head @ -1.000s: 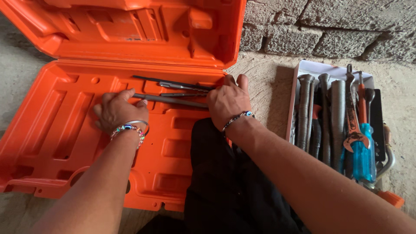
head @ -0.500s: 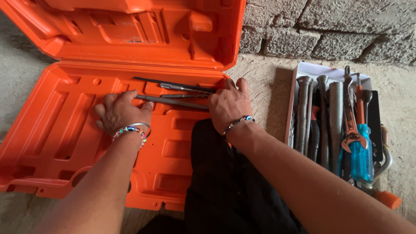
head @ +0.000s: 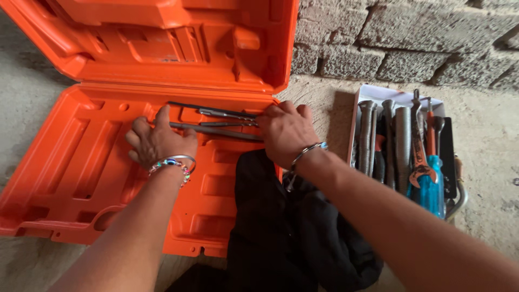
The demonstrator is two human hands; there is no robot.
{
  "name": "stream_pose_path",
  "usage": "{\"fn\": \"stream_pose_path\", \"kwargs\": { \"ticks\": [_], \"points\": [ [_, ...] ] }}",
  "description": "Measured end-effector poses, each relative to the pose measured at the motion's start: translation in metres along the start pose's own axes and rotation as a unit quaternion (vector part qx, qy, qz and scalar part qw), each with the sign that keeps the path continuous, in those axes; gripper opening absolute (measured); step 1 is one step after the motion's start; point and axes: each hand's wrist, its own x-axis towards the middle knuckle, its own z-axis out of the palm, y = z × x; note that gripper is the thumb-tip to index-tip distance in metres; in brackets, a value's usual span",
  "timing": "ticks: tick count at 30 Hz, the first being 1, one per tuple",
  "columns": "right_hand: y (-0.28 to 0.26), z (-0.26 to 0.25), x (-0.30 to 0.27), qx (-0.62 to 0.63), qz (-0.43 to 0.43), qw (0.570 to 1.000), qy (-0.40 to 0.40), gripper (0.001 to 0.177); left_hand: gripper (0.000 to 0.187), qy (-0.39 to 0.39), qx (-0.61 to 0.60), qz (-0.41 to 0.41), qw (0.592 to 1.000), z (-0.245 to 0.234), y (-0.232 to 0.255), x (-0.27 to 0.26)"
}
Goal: The person wipes metal drill bits with a black cloth and places them into an orange toolbox. The person also picks up and wipes a metal screw from a white tray and places it into the toolbox.
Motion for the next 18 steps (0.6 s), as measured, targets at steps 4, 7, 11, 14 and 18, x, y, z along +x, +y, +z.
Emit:
{"fn": "stream_pose_path", "kwargs": {
  "ticks": [4,7,11,14,18],
  "points": [
    [0.017,-0.022,-0.005,0.026,0.021,0.999,0.014,0.033,0.072,0.056,-0.034,0.046,0.997,-0.004,0.014,-0.012],
    [0.03,-0.04,-0.016,0.013,0.056,0.998,-0.026,0.033,0.067,0.109,-0.061,0.092,0.988,-0.007,0.029,-0.027],
    [0.045,-0.064,-0.035,0.01,0.062,0.996,-0.063,0.03,0.052,0.12,-0.066,0.145,0.98,-0.009,0.059,-0.048],
    [0.054,-0.079,-0.047,-0.023,0.061,0.994,-0.089,0.028,0.041,0.137,-0.117,0.216,0.96,-0.008,0.088,-0.069],
    [0.072,-0.087,-0.062,-0.014,0.092,0.989,-0.117,0.029,0.028,0.062,-0.189,0.286,0.937,-0.012,0.122,-0.093]
  ]
}}
